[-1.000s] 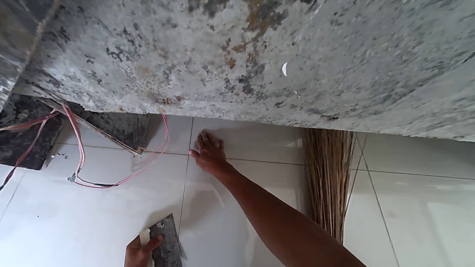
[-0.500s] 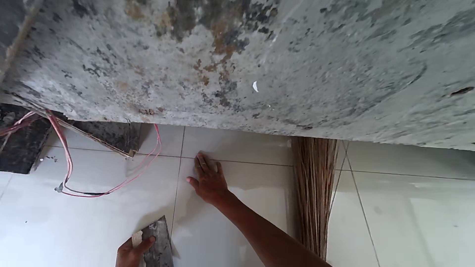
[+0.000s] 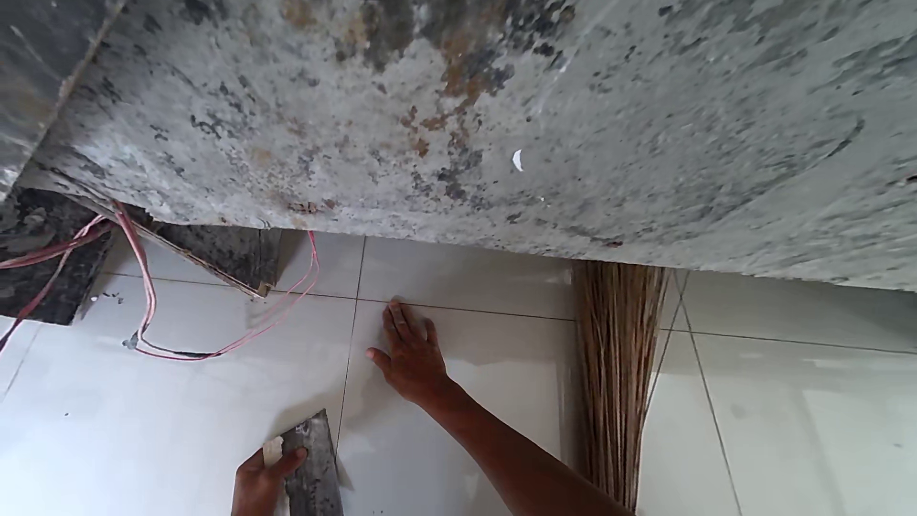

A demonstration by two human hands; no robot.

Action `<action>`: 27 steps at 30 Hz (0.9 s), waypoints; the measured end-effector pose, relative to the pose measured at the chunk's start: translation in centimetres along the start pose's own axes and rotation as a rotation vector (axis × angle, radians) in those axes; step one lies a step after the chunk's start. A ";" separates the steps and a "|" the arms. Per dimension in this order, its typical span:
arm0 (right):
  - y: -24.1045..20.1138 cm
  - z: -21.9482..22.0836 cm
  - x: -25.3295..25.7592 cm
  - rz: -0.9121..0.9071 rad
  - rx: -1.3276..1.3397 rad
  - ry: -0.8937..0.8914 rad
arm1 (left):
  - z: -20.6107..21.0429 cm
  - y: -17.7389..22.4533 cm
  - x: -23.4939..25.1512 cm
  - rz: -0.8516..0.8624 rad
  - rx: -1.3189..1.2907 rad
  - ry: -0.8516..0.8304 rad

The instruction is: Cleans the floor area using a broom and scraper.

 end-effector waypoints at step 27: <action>-3.7 0.1 5.3 -0.165 0.018 0.138 | 0.0 -0.2 0.2 -0.028 -0.004 -0.006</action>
Point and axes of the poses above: each hand's wrist, its own x-axis towards the middle knuckle, its own z-axis out of the palm, y = z × x, the point moved 7 cm from there along x, towards the middle knuckle, and after that the axes turned 5 degrees about -x, right-handed, at the moved point
